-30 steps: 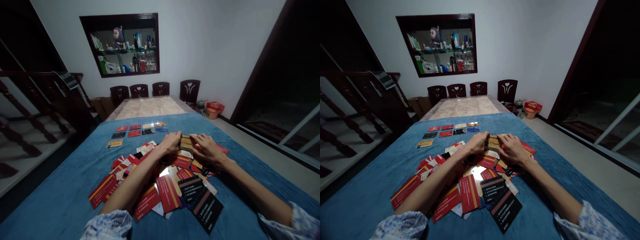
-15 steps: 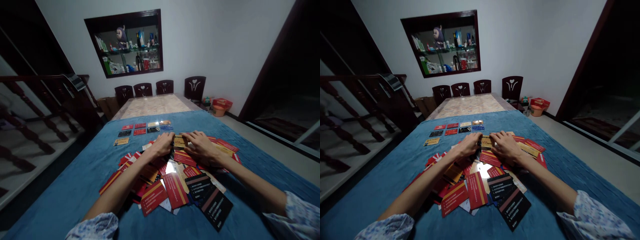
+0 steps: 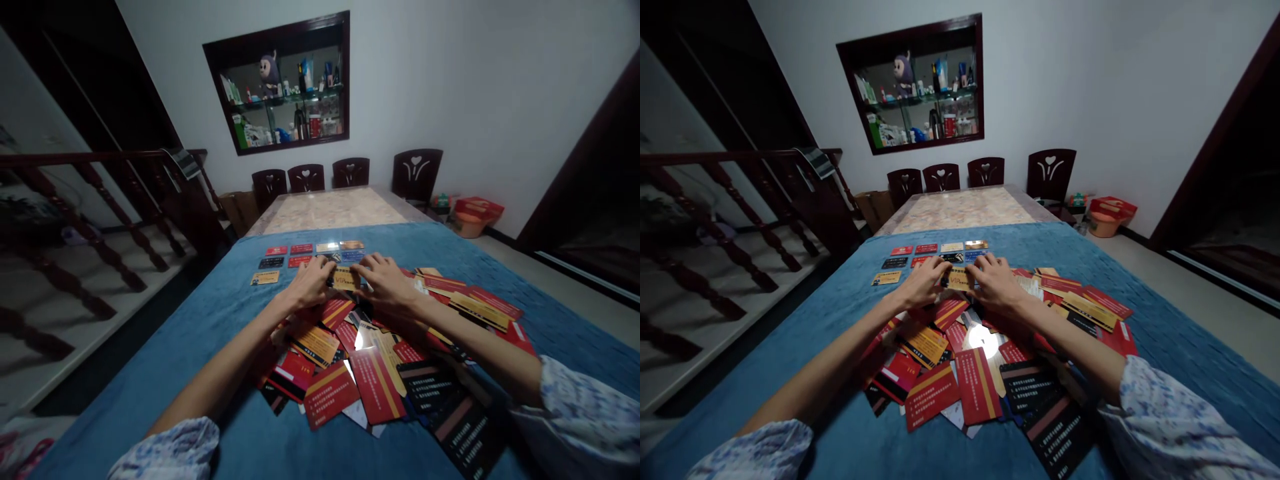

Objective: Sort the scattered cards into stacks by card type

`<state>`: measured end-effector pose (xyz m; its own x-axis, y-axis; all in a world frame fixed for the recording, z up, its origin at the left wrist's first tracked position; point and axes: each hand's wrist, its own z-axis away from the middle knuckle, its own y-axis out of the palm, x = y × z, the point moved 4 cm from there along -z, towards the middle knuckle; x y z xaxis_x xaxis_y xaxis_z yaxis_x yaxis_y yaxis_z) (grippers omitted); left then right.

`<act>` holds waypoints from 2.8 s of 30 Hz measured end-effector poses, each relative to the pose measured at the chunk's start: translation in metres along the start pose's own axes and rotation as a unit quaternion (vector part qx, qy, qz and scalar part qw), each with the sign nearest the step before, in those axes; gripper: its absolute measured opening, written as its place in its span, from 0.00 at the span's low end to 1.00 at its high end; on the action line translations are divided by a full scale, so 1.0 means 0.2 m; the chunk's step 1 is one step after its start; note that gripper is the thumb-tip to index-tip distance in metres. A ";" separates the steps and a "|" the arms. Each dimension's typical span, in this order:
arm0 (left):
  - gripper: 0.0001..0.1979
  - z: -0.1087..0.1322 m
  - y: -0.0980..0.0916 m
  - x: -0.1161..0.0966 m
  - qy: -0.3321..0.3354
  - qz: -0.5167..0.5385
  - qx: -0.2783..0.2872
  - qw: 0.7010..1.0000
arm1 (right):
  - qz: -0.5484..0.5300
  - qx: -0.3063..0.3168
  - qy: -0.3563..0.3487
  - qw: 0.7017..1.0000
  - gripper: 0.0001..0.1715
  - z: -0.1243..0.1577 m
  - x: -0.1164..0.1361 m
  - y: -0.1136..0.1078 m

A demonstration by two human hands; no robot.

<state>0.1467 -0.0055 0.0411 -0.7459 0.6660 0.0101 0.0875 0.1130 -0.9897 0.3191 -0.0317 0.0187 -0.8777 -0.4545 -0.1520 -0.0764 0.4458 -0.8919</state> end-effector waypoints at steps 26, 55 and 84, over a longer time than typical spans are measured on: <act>0.28 0.28 0.00 0.72 -0.136 -0.031 0.035 0.990 | -0.099 0.101 -0.046 0.989 0.23 -0.67 0.48 0.16; 0.20 0.27 0.16 1.08 -0.155 -0.018 0.155 0.976 | -0.201 0.178 0.015 0.963 0.18 -0.92 0.65 0.49; 0.40 0.38 0.20 1.10 -0.146 0.010 0.081 0.986 | -0.195 0.131 -0.010 0.972 0.48 -0.81 0.71 0.44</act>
<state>-0.0645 0.0895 -0.0078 -0.9050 0.4244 -0.0280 0.0155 -0.0329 -0.9993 0.1103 0.0680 -0.0119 -0.7964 -0.5661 0.2130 -0.2757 0.0263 -0.9609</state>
